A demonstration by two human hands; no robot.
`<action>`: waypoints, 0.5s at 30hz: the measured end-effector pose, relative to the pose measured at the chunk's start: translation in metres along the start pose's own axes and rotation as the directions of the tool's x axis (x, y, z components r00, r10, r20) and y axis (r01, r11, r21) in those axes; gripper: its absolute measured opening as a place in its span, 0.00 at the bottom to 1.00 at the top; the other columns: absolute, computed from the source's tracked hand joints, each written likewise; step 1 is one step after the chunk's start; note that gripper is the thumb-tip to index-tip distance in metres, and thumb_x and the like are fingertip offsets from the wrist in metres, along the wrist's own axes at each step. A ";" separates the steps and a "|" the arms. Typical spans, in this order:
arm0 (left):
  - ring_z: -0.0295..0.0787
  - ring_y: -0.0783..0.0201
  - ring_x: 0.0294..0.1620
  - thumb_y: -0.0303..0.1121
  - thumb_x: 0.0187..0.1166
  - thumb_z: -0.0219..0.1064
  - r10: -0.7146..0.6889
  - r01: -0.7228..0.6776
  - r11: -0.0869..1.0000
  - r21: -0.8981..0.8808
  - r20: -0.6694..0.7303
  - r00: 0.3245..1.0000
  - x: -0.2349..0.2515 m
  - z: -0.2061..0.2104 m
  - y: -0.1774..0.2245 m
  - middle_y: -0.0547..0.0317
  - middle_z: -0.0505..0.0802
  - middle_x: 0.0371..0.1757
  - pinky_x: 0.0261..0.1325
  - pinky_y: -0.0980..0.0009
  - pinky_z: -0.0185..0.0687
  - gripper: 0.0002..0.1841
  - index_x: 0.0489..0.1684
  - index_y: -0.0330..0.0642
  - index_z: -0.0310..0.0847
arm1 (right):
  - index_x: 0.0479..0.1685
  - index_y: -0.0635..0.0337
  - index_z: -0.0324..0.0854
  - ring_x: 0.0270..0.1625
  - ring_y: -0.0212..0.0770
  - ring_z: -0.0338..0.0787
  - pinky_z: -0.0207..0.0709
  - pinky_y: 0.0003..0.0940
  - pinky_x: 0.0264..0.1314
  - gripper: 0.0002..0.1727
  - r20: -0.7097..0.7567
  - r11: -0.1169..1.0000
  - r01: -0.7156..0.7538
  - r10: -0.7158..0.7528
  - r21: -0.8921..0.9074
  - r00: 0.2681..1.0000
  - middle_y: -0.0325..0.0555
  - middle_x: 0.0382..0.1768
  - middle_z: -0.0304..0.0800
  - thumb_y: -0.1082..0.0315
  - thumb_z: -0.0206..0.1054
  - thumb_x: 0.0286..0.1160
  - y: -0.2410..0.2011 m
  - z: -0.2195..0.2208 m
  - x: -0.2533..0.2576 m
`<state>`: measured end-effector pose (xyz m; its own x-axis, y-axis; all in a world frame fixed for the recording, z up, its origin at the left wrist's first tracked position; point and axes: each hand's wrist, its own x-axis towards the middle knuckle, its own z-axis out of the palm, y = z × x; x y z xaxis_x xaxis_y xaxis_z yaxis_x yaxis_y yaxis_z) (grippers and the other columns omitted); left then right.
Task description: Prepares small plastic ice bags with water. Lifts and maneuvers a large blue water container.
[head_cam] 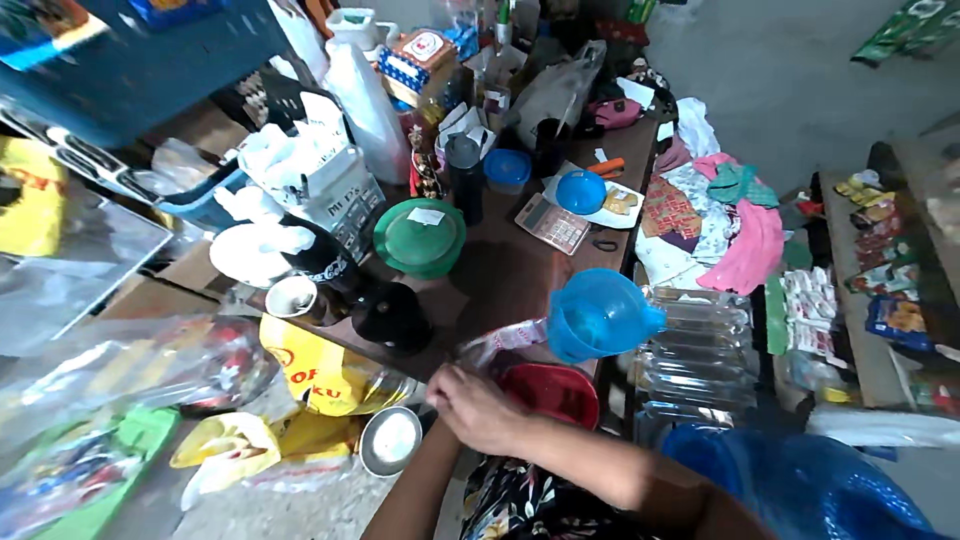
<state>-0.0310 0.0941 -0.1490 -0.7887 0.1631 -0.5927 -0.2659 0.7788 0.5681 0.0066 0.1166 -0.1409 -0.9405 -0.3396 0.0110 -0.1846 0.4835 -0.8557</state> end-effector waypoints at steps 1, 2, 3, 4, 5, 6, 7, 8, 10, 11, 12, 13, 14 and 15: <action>0.72 0.51 0.83 0.27 0.90 0.55 0.096 -0.089 0.987 0.131 -0.043 0.994 -0.009 0.003 -0.006 0.33 0.80 0.78 0.87 0.66 0.58 0.22 0.78 0.22 0.70 | 0.54 0.72 0.82 0.64 0.56 0.86 0.76 0.45 0.73 0.13 -0.002 1.000 0.020 -0.020 0.019 1.000 0.63 0.54 0.87 0.71 0.56 0.87 -0.004 0.001 -0.004; 0.73 0.47 0.83 0.26 0.88 0.56 0.179 -0.162 0.967 0.194 -0.071 0.981 -0.013 0.005 -0.010 0.32 0.82 0.76 0.88 0.62 0.57 0.22 0.76 0.21 0.72 | 0.54 0.73 0.82 0.64 0.55 0.86 0.76 0.45 0.73 0.13 -0.012 0.998 0.047 -0.047 0.034 0.999 0.63 0.54 0.87 0.71 0.55 0.87 -0.007 0.001 -0.009; 0.73 0.45 0.82 0.25 0.87 0.55 0.222 -0.202 0.952 0.229 -0.066 0.973 -0.015 0.006 -0.012 0.30 0.82 0.75 0.87 0.60 0.56 0.21 0.74 0.21 0.73 | 0.53 0.73 0.82 0.62 0.55 0.86 0.77 0.45 0.72 0.13 -0.036 0.995 0.087 -0.085 0.048 0.996 0.63 0.52 0.87 0.72 0.55 0.87 -0.009 0.001 -0.013; 0.73 0.44 0.81 0.24 0.86 0.55 0.237 -0.213 0.940 0.266 -0.060 0.970 -0.016 0.007 -0.011 0.31 0.83 0.74 0.87 0.60 0.56 0.21 0.74 0.21 0.74 | 0.52 0.73 0.81 0.61 0.55 0.87 0.77 0.45 0.71 0.12 -0.065 0.990 0.126 -0.122 0.061 0.990 0.63 0.51 0.87 0.72 0.55 0.87 -0.011 0.000 -0.017; 0.74 0.45 0.81 0.24 0.87 0.55 0.232 -0.204 0.928 0.313 -0.052 0.971 -0.016 0.007 -0.009 0.33 0.83 0.74 0.87 0.60 0.57 0.20 0.73 0.23 0.76 | 0.51 0.73 0.81 0.60 0.55 0.87 0.78 0.45 0.71 0.12 -0.088 0.985 0.153 -0.146 0.075 0.985 0.63 0.51 0.86 0.72 0.55 0.87 -0.015 -0.003 -0.020; 0.73 0.43 0.83 0.25 0.87 0.55 0.220 -0.195 0.904 0.380 -0.023 0.975 -0.017 0.004 -0.004 0.35 0.83 0.76 0.88 0.56 0.56 0.20 0.74 0.26 0.77 | 0.51 0.73 0.81 0.61 0.55 0.87 0.77 0.44 0.71 0.12 -0.108 0.981 0.171 -0.161 0.088 0.981 0.63 0.51 0.86 0.73 0.55 0.87 -0.019 -0.006 -0.023; 0.70 0.42 0.84 0.25 0.88 0.55 0.195 -0.188 0.880 0.436 0.028 0.980 -0.023 -0.001 0.005 0.36 0.81 0.79 0.88 0.51 0.54 0.21 0.77 0.29 0.75 | 0.51 0.73 0.81 0.61 0.54 0.87 0.77 0.44 0.72 0.12 -0.127 0.978 0.184 -0.171 0.101 0.977 0.62 0.51 0.86 0.73 0.55 0.87 -0.022 -0.010 -0.026; 0.69 0.41 0.85 0.27 0.88 0.55 0.185 -0.190 0.857 0.479 0.059 0.981 -0.026 -0.005 0.010 0.37 0.80 0.80 0.88 0.49 0.53 0.21 0.79 0.32 0.75 | 0.50 0.73 0.81 0.62 0.53 0.86 0.76 0.44 0.73 0.11 -0.143 0.974 0.192 -0.175 0.117 0.974 0.62 0.51 0.86 0.73 0.55 0.87 -0.026 -0.013 -0.029; 0.66 0.41 0.87 0.30 0.90 0.53 0.195 -0.209 0.822 0.530 0.083 0.977 -0.029 -0.007 0.011 0.40 0.76 0.83 0.90 0.45 0.46 0.23 0.83 0.37 0.70 | 0.49 0.73 0.81 0.62 0.53 0.86 0.76 0.43 0.73 0.10 -0.176 0.965 0.221 -0.195 0.142 0.965 0.61 0.51 0.86 0.74 0.56 0.86 -0.031 -0.017 -0.035; 0.71 0.37 0.83 0.29 0.85 0.58 0.304 -0.256 0.840 0.478 -0.024 0.952 -0.019 0.003 -0.007 0.36 0.82 0.78 0.89 0.40 0.45 0.22 0.78 0.34 0.77 | 0.48 0.73 0.80 0.62 0.53 0.86 0.76 0.42 0.73 0.10 -0.192 0.959 0.242 -0.213 0.146 0.958 0.61 0.50 0.86 0.74 0.56 0.86 -0.033 -0.018 -0.037; 0.66 0.37 0.87 0.30 0.85 0.59 0.266 -0.248 0.841 0.482 0.031 0.963 -0.015 0.000 -0.006 0.36 0.79 0.81 0.90 0.40 0.40 0.24 0.81 0.35 0.73 | 0.48 0.73 0.80 0.61 0.52 0.86 0.76 0.42 0.72 0.10 -0.209 0.954 0.263 -0.230 0.145 0.950 0.61 0.50 0.86 0.75 0.56 0.85 -0.035 -0.019 -0.039; 0.59 0.40 0.91 0.30 0.87 0.58 0.163 -0.214 0.825 0.524 0.144 0.976 -0.017 -0.010 0.006 0.39 0.72 0.87 0.92 0.42 0.35 0.27 0.87 0.37 0.66 | 0.48 0.73 0.81 0.60 0.52 0.86 0.77 0.41 0.71 0.09 -0.228 0.949 0.281 -0.244 0.145 0.942 0.61 0.49 0.87 0.75 0.57 0.85 -0.037 -0.021 -0.041; 0.53 0.44 0.94 0.33 0.90 0.54 0.066 -0.205 0.773 0.600 0.245 0.967 -0.016 -0.018 0.016 0.43 0.65 0.91 0.93 0.45 0.36 0.29 0.92 0.42 0.57 | 0.47 0.73 0.81 0.59 0.51 0.87 0.78 0.40 0.71 0.09 -0.251 0.942 0.300 -0.258 0.147 0.933 0.60 0.48 0.87 0.75 0.57 0.85 -0.039 -0.023 -0.042; 0.50 0.46 0.95 0.37 0.93 0.48 0.072 -0.252 0.706 0.662 0.287 0.955 -0.006 -0.017 0.008 0.46 0.61 0.93 0.93 0.44 0.34 0.29 0.94 0.47 0.51 | 0.47 0.74 0.81 0.59 0.50 0.87 0.78 0.39 0.69 0.09 -0.273 0.936 0.317 -0.269 0.152 0.924 0.60 0.48 0.87 0.76 0.57 0.85 -0.041 -0.025 -0.042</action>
<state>-0.0377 0.0891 -0.1319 -0.6136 0.3852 -0.6893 0.3778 0.9098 0.1721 0.0467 0.1315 -0.0931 -0.8970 -0.2231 0.3817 -0.4280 0.2224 -0.8760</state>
